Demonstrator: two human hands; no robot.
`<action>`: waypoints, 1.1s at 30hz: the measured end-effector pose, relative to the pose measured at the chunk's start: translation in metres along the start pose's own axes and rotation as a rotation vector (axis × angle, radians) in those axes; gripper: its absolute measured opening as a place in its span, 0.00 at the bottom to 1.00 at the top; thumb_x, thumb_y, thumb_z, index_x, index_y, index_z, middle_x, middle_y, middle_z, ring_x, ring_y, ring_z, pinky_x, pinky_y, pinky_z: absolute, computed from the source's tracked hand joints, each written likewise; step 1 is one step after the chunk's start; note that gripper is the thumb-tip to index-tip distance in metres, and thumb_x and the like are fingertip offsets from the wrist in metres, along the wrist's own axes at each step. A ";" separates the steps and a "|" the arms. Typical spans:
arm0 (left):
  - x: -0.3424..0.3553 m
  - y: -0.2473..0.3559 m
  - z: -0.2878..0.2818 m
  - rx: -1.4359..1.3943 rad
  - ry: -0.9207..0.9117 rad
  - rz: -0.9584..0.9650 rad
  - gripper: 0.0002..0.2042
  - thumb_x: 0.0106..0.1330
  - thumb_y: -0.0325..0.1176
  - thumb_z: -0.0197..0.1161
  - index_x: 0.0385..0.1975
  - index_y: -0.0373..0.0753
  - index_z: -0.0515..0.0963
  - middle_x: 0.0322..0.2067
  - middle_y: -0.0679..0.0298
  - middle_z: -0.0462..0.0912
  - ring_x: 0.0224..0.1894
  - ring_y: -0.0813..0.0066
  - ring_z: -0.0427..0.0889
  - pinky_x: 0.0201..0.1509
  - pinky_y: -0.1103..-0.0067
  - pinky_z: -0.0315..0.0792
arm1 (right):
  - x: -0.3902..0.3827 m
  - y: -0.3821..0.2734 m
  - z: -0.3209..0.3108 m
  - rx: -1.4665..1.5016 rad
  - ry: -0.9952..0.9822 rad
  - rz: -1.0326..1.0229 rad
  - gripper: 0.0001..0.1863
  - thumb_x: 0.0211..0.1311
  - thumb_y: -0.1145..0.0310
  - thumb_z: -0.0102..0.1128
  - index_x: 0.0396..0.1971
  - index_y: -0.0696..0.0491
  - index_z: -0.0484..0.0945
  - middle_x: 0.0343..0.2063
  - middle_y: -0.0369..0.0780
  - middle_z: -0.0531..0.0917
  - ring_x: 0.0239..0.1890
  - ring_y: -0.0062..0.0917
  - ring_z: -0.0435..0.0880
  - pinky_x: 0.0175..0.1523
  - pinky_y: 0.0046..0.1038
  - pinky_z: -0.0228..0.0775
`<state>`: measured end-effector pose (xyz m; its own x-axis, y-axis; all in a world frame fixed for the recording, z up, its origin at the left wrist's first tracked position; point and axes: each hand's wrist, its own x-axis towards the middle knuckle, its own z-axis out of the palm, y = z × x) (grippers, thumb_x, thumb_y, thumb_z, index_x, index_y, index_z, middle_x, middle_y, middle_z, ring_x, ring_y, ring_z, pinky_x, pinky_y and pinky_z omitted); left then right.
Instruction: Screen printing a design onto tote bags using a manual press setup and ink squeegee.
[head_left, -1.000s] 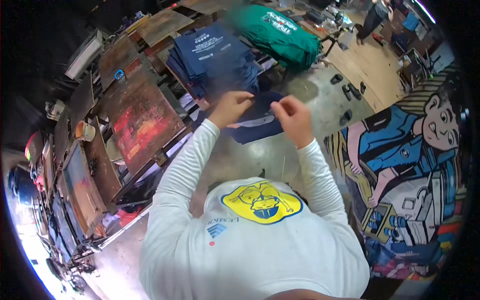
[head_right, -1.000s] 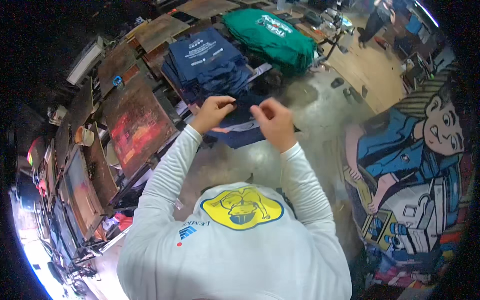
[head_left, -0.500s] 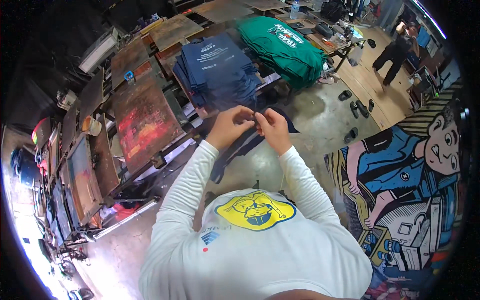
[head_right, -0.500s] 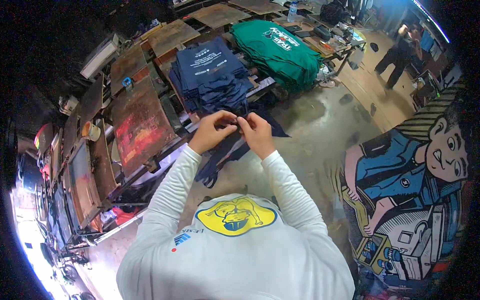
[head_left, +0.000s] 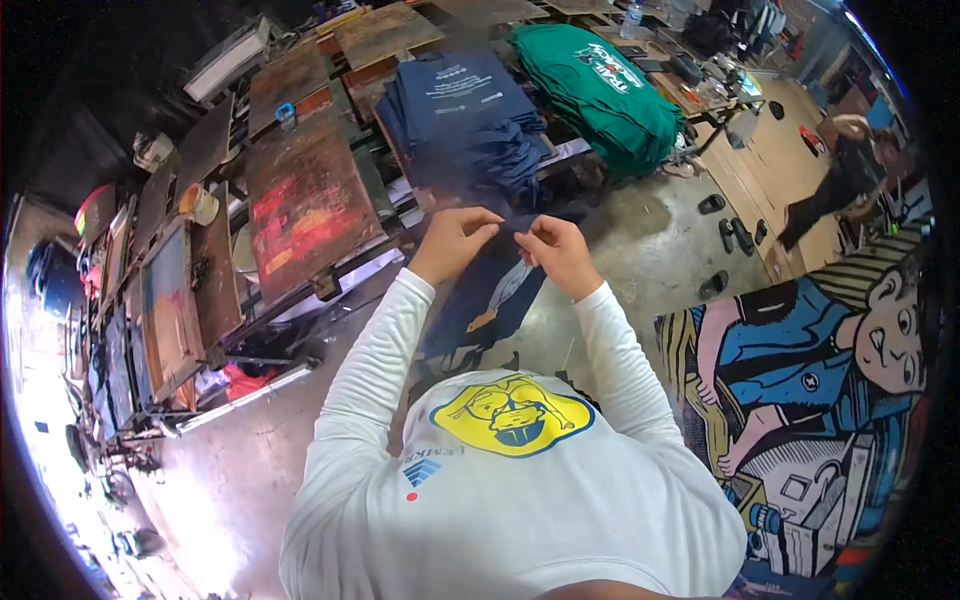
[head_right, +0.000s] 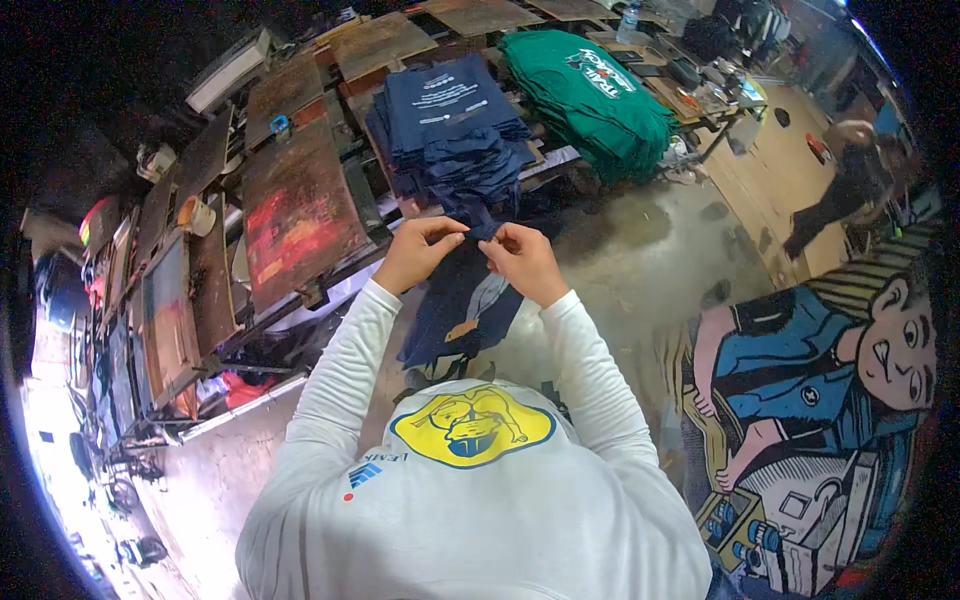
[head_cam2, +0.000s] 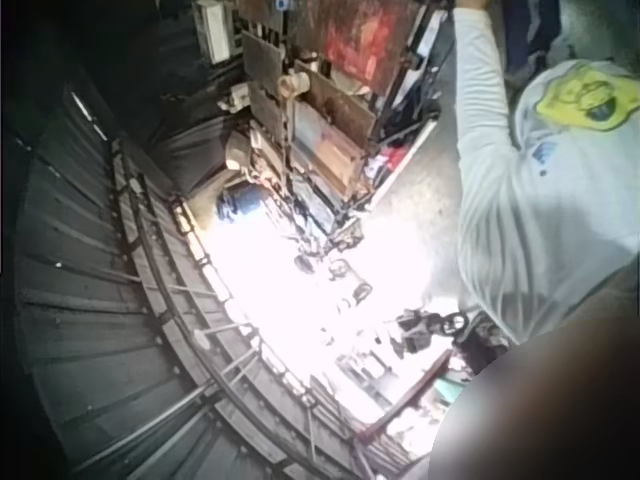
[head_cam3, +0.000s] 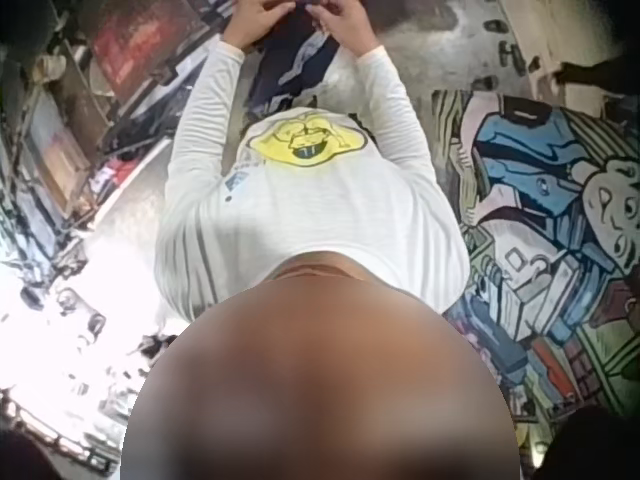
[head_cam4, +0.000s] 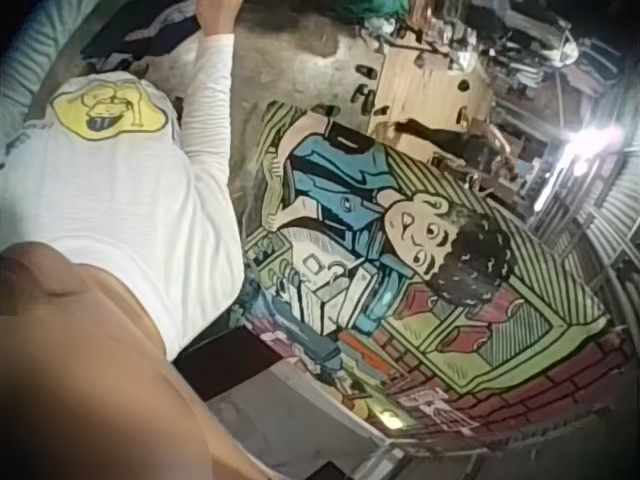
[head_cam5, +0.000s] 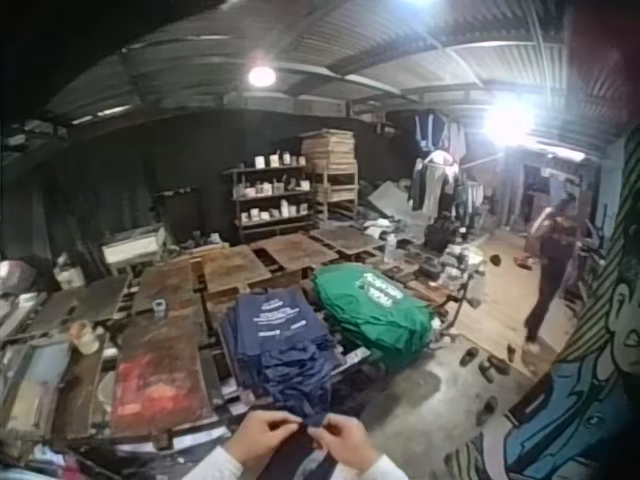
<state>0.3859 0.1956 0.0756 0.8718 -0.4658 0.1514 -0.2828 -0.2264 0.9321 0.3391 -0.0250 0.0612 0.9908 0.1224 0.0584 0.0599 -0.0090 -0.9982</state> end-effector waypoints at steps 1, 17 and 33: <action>-0.003 0.001 0.000 0.025 0.040 -0.029 0.09 0.70 0.28 0.67 0.45 0.31 0.86 0.38 0.63 0.89 0.42 0.79 0.86 0.49 0.79 0.79 | 0.000 0.001 0.002 -0.019 -0.001 0.007 0.13 0.70 0.70 0.66 0.26 0.59 0.77 0.20 0.34 0.82 0.23 0.14 0.79 0.28 0.21 0.70; -0.077 -0.015 -0.050 0.304 0.240 0.145 0.12 0.63 0.21 0.65 0.45 0.36 0.85 0.40 0.58 0.87 0.40 0.64 0.88 0.42 0.75 0.80 | 0.010 0.004 0.106 -0.281 -0.140 -0.013 0.10 0.69 0.71 0.65 0.29 0.60 0.79 0.20 0.33 0.81 0.23 0.13 0.78 0.29 0.21 0.70; -0.154 -0.034 -0.218 0.237 0.135 0.172 0.09 0.64 0.25 0.69 0.44 0.37 0.87 0.37 0.62 0.87 0.36 0.73 0.86 0.39 0.79 0.79 | 0.020 -0.026 0.271 -0.251 -0.142 -0.082 0.11 0.72 0.69 0.61 0.31 0.60 0.80 0.19 0.37 0.80 0.22 0.16 0.78 0.30 0.23 0.68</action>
<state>0.3481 0.4616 0.0918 0.8437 -0.4006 0.3573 -0.5023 -0.3548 0.7885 0.3245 0.2471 0.0836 0.9553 0.2708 0.1185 0.1853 -0.2362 -0.9539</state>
